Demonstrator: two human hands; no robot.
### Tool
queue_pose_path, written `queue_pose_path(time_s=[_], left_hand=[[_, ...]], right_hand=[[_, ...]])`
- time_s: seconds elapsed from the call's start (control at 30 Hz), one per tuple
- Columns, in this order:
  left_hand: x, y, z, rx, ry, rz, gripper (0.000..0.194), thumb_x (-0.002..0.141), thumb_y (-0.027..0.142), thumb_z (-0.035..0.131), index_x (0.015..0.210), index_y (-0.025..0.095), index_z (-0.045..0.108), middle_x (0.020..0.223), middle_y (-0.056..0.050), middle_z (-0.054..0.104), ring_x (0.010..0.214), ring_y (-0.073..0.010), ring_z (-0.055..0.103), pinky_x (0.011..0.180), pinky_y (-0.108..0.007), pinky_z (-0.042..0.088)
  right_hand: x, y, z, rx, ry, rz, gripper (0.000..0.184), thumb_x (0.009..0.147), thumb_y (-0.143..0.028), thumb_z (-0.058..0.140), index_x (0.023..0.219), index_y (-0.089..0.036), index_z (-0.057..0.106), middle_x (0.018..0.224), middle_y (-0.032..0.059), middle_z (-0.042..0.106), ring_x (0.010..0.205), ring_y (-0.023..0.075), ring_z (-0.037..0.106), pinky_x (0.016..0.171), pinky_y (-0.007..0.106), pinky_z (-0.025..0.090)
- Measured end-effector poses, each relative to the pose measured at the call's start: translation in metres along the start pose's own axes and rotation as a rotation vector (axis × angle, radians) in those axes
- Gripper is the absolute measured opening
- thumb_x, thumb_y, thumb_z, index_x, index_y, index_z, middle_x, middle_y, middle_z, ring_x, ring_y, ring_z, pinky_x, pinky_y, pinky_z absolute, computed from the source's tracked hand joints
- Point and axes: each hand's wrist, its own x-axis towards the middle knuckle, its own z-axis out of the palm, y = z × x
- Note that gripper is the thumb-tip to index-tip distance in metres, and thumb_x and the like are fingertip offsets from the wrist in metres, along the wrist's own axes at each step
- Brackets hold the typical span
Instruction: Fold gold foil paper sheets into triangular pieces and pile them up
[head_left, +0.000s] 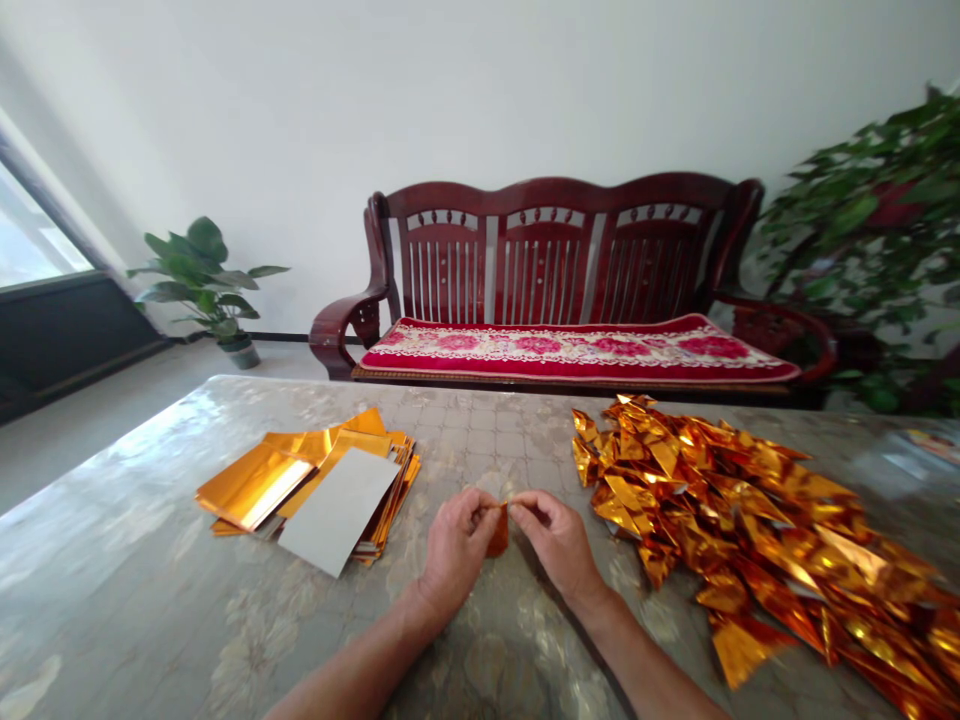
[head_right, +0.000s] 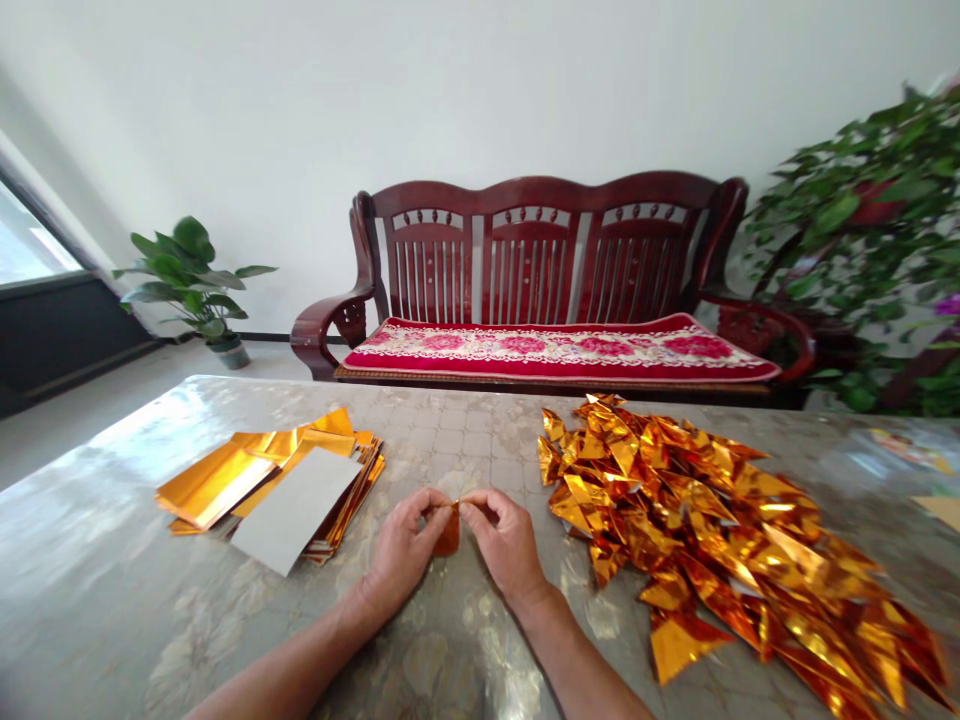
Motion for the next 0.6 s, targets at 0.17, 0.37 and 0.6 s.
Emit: queue_pose_path(time_s=[0.17,0.37,0.6], left_hand=[[-0.001,-0.001,0.004,-0.011,-0.019,-0.015,0.014,0.091,0.025,0.053,0.083,0.021,0.064,0.077,0.002,0.067,0.074,-0.0140,0.060,0.071,-0.024,0.042],[-0.002,0.004,0.000,0.154,0.017,0.100,0.011,0.092,0.023,0.055,0.089,0.024,0.066,0.086,0.001,0.071,0.080,-0.0158,0.062,0.078,-0.028,0.040],[0.001,0.010,-0.004,0.215,0.030,0.173,0.015,0.092,0.023,0.055,0.080,0.022,0.063,0.080,0.000,0.067,0.080,-0.0161,0.060,0.077,-0.029,0.038]], right_hand=[[-0.001,-0.003,0.003,-0.045,0.056,-0.043,0.016,0.081,-0.033,0.063,0.076,-0.019,0.069,0.073,0.0036,0.071,0.069,0.0192,0.064,0.067,0.028,0.052],[-0.002,-0.006,0.004,-0.095,0.048,-0.082,0.017,0.083,-0.031,0.059,0.071,-0.020,0.065,0.068,0.0021,0.067,0.064,0.0170,0.061,0.063,0.026,0.049],[-0.002,0.003,0.006,-0.086,0.026,-0.067,0.017,0.086,-0.031,0.058,0.076,-0.020,0.066,0.071,0.0009,0.066,0.069,0.0173,0.061,0.066,0.025,0.048]])
